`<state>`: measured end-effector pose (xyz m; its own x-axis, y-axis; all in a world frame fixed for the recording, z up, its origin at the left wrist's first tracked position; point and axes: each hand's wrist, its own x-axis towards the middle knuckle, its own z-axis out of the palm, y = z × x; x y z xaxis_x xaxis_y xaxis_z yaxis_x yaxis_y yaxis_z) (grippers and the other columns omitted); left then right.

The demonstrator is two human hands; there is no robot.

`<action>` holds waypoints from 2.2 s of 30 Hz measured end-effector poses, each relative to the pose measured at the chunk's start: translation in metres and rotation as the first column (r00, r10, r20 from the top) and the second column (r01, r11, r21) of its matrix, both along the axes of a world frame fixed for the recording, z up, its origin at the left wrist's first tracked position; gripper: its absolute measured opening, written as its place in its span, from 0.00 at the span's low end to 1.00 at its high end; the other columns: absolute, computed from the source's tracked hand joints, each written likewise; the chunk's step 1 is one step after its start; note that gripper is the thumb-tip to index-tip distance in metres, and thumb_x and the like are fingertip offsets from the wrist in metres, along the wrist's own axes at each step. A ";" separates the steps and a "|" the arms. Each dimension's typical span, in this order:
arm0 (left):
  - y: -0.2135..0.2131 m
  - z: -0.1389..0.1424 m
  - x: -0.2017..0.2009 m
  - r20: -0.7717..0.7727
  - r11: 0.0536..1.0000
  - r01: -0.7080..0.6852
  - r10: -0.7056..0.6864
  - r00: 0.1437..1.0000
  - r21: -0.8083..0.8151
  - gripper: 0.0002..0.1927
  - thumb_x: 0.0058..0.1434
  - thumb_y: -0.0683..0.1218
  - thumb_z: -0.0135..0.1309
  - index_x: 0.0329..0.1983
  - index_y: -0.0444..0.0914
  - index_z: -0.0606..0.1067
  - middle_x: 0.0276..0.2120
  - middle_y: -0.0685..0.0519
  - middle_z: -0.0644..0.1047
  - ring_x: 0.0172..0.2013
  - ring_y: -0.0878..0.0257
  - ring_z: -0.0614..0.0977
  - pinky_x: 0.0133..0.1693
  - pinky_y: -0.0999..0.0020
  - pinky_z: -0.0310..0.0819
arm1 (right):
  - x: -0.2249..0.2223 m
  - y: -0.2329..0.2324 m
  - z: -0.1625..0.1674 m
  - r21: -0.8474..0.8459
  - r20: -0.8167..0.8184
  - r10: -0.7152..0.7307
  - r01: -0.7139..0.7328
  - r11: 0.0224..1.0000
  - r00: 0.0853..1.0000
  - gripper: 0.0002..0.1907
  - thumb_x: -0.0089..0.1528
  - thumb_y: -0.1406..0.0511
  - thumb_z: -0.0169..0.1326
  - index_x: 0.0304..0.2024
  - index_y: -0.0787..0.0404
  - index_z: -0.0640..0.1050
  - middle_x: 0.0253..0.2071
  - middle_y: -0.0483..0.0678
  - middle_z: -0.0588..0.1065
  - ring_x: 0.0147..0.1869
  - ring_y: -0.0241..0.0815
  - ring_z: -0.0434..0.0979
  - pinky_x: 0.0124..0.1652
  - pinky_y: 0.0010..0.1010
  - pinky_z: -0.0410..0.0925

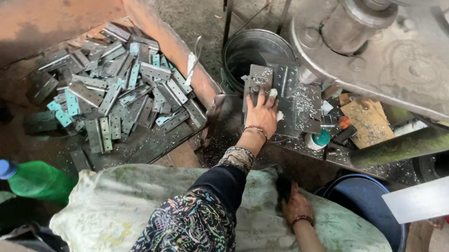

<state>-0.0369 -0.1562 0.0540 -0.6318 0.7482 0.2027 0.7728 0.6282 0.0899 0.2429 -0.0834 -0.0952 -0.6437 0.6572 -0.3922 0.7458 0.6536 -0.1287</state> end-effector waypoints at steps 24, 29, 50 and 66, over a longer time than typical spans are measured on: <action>-0.188 -0.089 -0.093 0.824 0.034 -0.994 0.556 0.107 0.106 0.38 0.51 0.42 0.63 0.67 0.40 0.65 0.63 0.37 0.63 0.62 0.38 0.66 0.58 0.50 0.68 | -0.024 0.031 0.130 -0.058 0.228 0.145 -0.135 0.989 0.963 0.42 0.60 0.50 0.55 0.73 0.47 0.54 0.55 0.60 0.78 0.60 0.60 0.79 0.59 0.46 0.71; -0.193 -0.096 -0.104 0.863 -0.220 -0.973 0.502 -0.055 0.066 0.35 0.54 0.43 0.64 0.66 0.41 0.67 0.61 0.39 0.67 0.60 0.39 0.71 0.61 0.52 0.69 | -0.023 0.033 0.130 -0.077 0.246 0.104 -0.087 0.993 0.964 0.43 0.60 0.51 0.54 0.74 0.46 0.54 0.54 0.60 0.79 0.59 0.60 0.79 0.59 0.46 0.71; -0.117 0.027 -0.030 0.028 0.510 -0.042 0.035 0.999 0.859 0.22 0.55 0.33 0.59 0.53 0.34 0.71 0.41 0.43 0.71 0.44 0.44 0.72 0.48 0.52 0.69 | -0.034 0.023 0.120 -0.117 0.208 0.192 -0.170 0.978 0.959 0.43 0.63 0.52 0.55 0.74 0.56 0.51 0.56 0.60 0.77 0.59 0.58 0.80 0.56 0.45 0.74; -0.018 -0.060 0.044 -0.157 0.929 0.268 -0.234 0.960 0.256 0.20 0.63 0.47 0.48 0.57 0.37 0.76 0.64 0.43 0.69 0.64 0.48 0.69 0.70 0.49 0.49 | -0.037 0.009 0.128 -0.103 0.133 0.135 -0.122 0.987 0.982 0.38 0.62 0.55 0.57 0.71 0.53 0.57 0.55 0.59 0.78 0.60 0.58 0.78 0.58 0.47 0.71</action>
<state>0.0071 -0.1740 -0.0055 -0.3882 0.7841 0.4842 0.9177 0.3771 0.1252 0.2064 -0.0747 0.0328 -0.6551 0.5283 -0.5401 0.6712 0.7351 -0.0951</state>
